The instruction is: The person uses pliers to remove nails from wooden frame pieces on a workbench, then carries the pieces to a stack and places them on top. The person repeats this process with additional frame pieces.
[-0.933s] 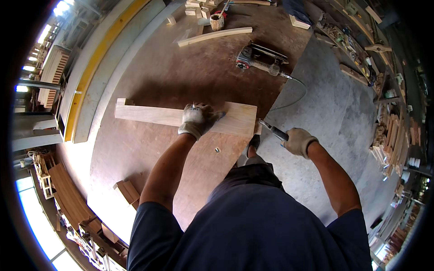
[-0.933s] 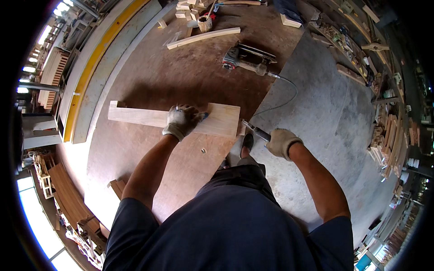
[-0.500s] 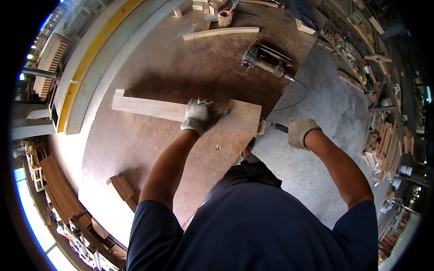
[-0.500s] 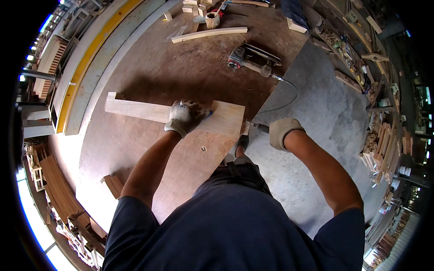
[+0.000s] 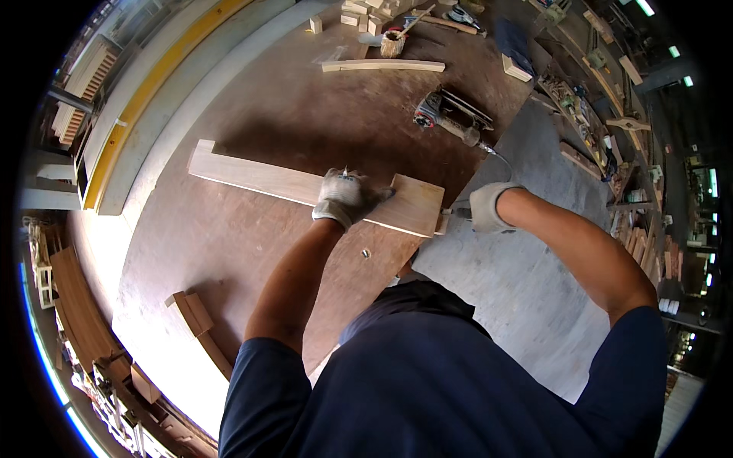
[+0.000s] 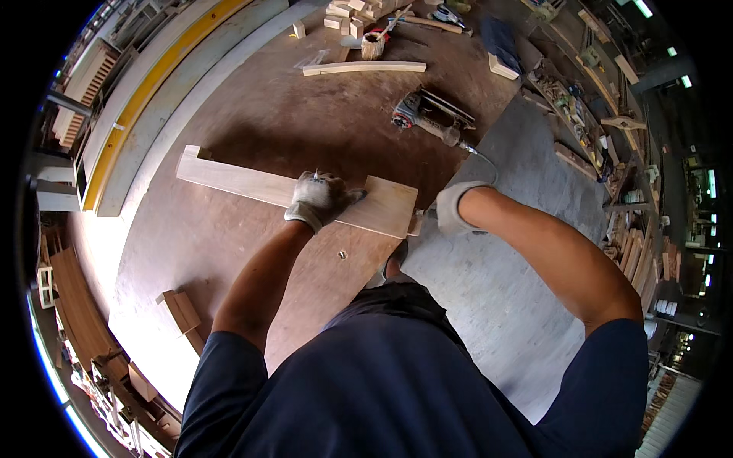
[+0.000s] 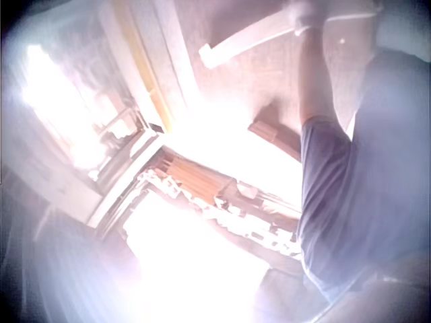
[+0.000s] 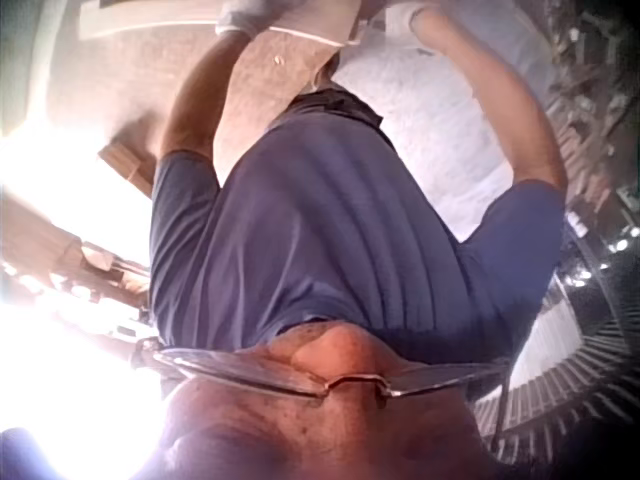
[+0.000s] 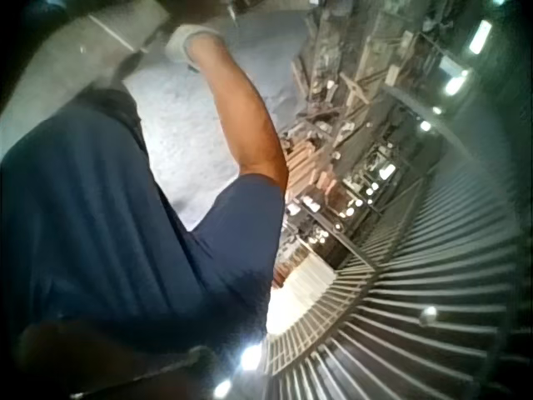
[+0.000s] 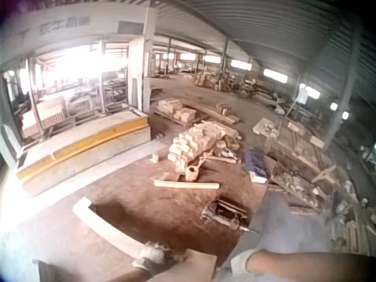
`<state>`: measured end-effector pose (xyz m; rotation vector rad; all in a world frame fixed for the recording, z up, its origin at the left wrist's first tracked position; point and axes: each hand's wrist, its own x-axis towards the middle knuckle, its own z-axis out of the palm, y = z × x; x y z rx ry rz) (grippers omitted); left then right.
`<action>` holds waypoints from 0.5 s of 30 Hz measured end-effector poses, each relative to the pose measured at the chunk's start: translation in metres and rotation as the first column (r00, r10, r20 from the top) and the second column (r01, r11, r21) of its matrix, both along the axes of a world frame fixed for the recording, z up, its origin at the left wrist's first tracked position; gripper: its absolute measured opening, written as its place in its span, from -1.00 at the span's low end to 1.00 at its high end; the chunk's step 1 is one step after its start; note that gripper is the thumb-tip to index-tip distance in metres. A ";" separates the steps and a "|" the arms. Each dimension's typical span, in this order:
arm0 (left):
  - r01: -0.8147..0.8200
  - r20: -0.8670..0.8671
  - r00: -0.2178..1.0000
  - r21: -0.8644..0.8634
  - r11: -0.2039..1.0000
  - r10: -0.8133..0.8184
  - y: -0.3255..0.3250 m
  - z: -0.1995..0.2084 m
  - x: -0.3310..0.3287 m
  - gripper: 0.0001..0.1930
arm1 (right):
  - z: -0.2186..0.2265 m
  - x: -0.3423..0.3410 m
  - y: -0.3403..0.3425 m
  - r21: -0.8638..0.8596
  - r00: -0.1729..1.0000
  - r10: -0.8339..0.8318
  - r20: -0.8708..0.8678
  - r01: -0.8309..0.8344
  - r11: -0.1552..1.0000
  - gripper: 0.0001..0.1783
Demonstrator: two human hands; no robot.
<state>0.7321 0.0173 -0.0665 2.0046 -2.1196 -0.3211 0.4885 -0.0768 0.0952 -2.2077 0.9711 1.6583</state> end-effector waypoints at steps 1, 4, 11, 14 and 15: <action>-0.003 -0.008 1.000 -0.036 0.999 0.002 0.001 -0.005 0.000 -0.41 | 0.002 0.008 0.000 0.015 0.996 0.083 -0.030 -0.083 0.996 -0.56; 0.012 -0.019 1.000 -0.064 0.998 -0.013 0.006 -0.001 -0.001 -0.36 | 0.001 0.036 0.001 0.048 0.970 0.231 -0.076 -0.228 0.972 -0.55; 0.016 0.033 0.999 0.136 0.991 -0.020 -0.001 0.006 0.001 -0.32 | 0.007 0.006 -0.012 0.015 0.999 -0.015 -0.037 0.015 1.000 -0.57; 0.050 0.061 0.996 0.121 0.991 -0.058 -0.001 0.006 -0.001 -0.33 | -0.006 -0.013 -0.007 -0.011 0.997 -0.079 0.022 0.080 0.997 -0.56; 0.057 0.055 0.996 0.106 0.993 -0.064 -0.001 0.006 -0.001 -0.33 | -0.009 -0.016 -0.006 -0.010 0.996 -0.089 0.025 0.090 0.996 -0.56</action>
